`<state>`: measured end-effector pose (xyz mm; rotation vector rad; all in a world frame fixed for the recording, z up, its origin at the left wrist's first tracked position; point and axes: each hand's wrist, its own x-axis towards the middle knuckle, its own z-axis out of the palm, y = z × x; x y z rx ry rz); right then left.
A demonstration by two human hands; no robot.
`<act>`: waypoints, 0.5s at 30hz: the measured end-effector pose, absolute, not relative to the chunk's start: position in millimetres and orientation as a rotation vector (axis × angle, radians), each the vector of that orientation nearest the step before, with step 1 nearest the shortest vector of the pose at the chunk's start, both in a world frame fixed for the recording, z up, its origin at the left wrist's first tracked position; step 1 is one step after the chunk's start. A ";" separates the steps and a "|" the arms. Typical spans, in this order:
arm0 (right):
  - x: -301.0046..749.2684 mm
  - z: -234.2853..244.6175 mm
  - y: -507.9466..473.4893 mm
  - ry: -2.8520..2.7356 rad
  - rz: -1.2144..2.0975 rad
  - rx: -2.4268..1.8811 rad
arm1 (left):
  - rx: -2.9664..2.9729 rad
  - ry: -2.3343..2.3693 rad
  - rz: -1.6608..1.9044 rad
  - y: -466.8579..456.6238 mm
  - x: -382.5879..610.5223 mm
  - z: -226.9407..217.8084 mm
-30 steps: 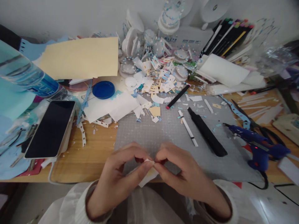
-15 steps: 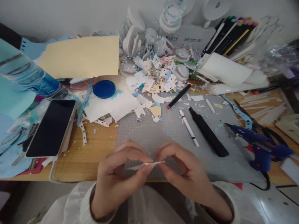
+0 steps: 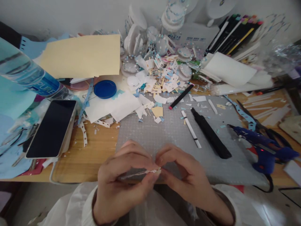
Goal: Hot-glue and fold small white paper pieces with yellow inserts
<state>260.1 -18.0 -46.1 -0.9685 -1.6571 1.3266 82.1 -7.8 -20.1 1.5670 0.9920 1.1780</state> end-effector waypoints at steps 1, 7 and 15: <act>260.2 -45.8 -18.3 -1.646 1.325 -0.979 | 1.555 1.001 1.169 -7.4 81.9 -20.0; 261.4 -43.3 -16.6 -1.443 1.227 -1.064 | 1.498 1.020 1.089 -6.3 76.4 -30.1; 263.4 -41.4 -13.8 -1.580 1.214 -1.102 | 1.615 1.047 0.954 -6.0 76.1 -30.2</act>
